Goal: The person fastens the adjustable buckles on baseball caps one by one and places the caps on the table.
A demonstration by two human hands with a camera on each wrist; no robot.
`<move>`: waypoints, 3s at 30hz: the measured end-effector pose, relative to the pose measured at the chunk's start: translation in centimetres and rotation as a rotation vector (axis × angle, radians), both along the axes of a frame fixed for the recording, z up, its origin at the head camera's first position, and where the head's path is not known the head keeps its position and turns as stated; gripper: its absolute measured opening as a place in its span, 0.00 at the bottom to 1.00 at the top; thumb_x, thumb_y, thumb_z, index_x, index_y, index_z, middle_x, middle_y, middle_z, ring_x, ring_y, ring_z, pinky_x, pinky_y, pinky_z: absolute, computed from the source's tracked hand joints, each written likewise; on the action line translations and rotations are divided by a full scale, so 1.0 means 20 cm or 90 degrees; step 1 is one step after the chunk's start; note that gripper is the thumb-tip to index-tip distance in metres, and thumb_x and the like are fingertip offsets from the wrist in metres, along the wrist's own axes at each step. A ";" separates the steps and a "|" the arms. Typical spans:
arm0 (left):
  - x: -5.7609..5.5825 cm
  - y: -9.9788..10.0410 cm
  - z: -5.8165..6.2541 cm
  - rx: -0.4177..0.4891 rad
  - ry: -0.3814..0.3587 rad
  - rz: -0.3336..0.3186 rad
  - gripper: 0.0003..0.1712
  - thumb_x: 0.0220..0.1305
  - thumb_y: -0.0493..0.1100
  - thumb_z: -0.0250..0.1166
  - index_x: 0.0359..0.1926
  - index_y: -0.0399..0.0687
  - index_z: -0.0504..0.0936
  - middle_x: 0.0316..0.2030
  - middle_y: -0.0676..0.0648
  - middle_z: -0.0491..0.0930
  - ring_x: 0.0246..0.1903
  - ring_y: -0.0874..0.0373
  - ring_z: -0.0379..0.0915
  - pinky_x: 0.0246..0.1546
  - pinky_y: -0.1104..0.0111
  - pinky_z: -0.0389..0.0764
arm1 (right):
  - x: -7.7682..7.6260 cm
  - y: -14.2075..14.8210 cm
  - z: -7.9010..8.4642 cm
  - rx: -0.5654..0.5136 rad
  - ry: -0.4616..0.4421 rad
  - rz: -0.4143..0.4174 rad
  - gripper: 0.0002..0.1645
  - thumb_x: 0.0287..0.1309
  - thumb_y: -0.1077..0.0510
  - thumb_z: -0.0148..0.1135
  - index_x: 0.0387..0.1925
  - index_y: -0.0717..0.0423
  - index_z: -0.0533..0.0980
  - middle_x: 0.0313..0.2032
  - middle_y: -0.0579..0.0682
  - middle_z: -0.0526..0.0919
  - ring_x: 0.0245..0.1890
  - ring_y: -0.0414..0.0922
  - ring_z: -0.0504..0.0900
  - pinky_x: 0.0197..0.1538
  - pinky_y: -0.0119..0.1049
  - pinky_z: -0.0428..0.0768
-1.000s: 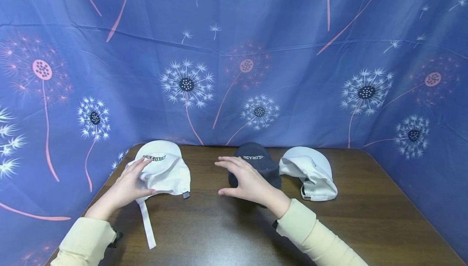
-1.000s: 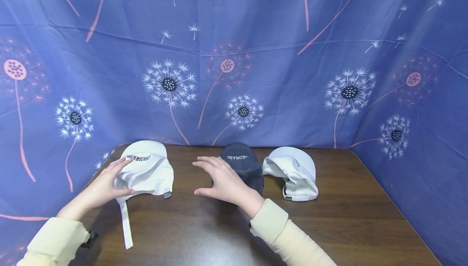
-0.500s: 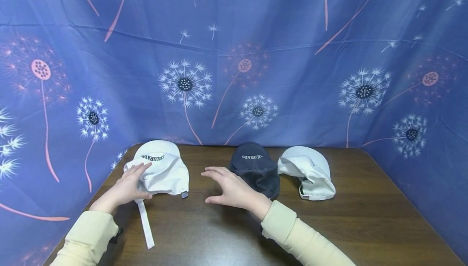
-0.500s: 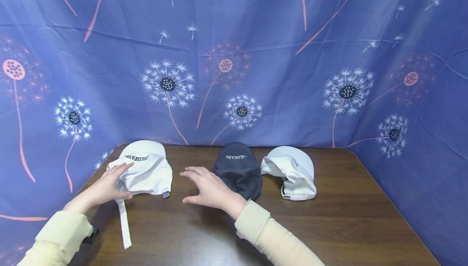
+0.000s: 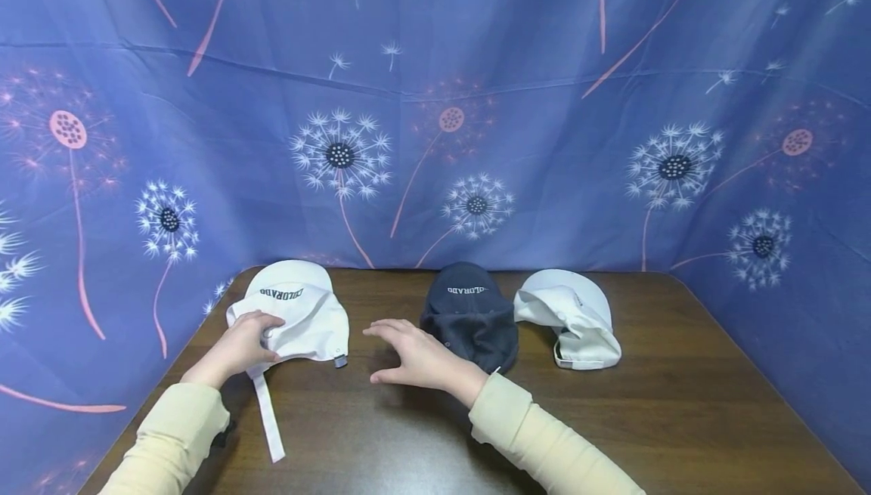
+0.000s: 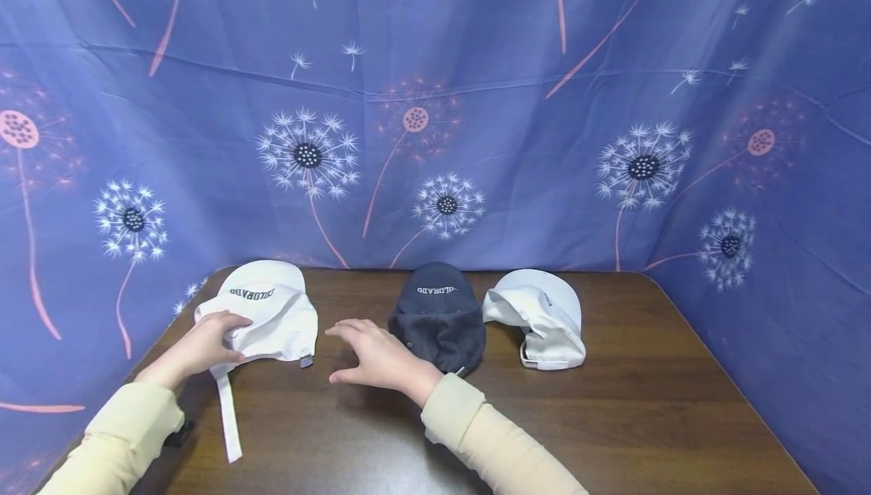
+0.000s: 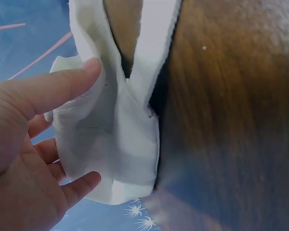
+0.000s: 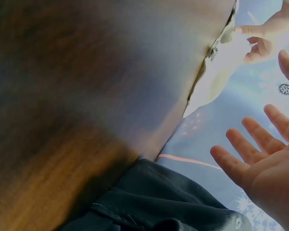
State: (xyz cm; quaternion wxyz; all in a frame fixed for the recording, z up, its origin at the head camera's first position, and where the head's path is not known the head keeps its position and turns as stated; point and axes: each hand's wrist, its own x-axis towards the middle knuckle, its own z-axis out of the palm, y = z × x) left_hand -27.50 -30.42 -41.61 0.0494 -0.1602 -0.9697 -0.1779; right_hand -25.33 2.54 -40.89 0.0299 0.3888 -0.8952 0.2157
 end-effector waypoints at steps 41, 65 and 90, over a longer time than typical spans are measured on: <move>-0.08 0.01 0.18 0.033 0.186 0.031 0.10 0.43 0.32 0.72 0.32 0.36 0.85 0.28 0.37 0.84 0.29 0.38 0.79 0.32 0.49 0.75 | 0.03 -0.03 -0.02 0.014 0.000 0.041 0.36 0.53 0.42 0.66 0.62 0.46 0.68 0.62 0.48 0.71 0.63 0.42 0.68 0.62 0.35 0.68; -0.09 0.07 0.41 0.061 0.206 0.015 0.05 0.53 0.31 0.67 0.33 0.37 0.82 0.28 0.38 0.83 0.26 0.44 0.76 0.31 0.51 0.73 | 0.03 -0.04 0.02 -0.005 0.040 0.038 0.39 0.53 0.43 0.67 0.65 0.47 0.66 0.64 0.49 0.69 0.63 0.45 0.68 0.61 0.38 0.71; -0.01 0.26 0.61 0.089 0.173 -0.009 0.08 0.57 0.35 0.66 0.39 0.39 0.82 0.36 0.36 0.84 0.37 0.39 0.79 0.41 0.48 0.75 | 0.00 -0.01 0.10 -0.120 0.158 0.006 0.39 0.50 0.57 0.70 0.64 0.48 0.65 0.65 0.50 0.65 0.64 0.44 0.66 0.57 0.38 0.74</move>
